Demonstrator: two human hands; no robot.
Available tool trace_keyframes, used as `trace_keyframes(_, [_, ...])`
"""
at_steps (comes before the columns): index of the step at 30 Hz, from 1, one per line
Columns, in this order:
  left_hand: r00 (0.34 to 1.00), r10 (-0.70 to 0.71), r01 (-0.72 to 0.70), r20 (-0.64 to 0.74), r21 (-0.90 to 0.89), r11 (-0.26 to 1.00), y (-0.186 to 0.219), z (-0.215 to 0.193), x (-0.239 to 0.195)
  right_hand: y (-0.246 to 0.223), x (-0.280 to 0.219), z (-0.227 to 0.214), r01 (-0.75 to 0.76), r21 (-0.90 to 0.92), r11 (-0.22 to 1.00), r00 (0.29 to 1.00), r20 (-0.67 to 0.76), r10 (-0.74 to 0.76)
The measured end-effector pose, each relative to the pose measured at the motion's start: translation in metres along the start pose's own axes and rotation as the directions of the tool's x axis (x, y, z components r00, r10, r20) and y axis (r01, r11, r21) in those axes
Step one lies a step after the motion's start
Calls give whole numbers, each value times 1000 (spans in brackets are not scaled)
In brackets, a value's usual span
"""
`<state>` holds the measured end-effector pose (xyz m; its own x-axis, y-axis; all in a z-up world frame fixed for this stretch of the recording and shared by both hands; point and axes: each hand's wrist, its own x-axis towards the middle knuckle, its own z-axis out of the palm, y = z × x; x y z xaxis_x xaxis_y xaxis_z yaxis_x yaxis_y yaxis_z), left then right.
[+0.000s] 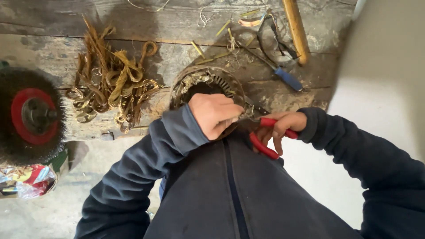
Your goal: The recorder is disassembling an electric motor stator to extract copper windings using pliers and a screwdriver.
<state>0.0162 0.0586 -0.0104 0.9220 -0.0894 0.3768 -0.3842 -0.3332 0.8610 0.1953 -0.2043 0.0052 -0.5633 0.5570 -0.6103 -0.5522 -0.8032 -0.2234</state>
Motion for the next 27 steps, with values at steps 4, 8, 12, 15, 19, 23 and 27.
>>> trace_keyframes(4, [996,85,-87,24,98,991,6,-4,0,7,4,-3,-23,-85,996,999,41,26])
trace_keyframes(8, [993,116,-121,35,213,969,16,-2,-4,0,6,8,-62,-111,992,997,-47,57])
trace_keyframes(12, [1000,15,-16,6,267,964,23,-3,-6,-4,6,9,-15,-62,998,999,-35,13])
trace_keyframes(15, [1000,19,-17,-7,239,971,21,-3,-8,-8,4,13,-7,-34,999,1000,12,7])
trace_keyframes(19, [999,51,-54,18,270,961,22,-4,-9,4,6,27,-36,10,999,998,-59,37])
trace_keyframes(23, [991,110,-131,82,319,939,19,-5,-8,16,9,41,24,-60,998,972,-231,-38])
trace_keyframes(27, [983,142,-174,119,331,928,19,-3,-9,28,13,48,-56,-211,976,911,-411,-37])
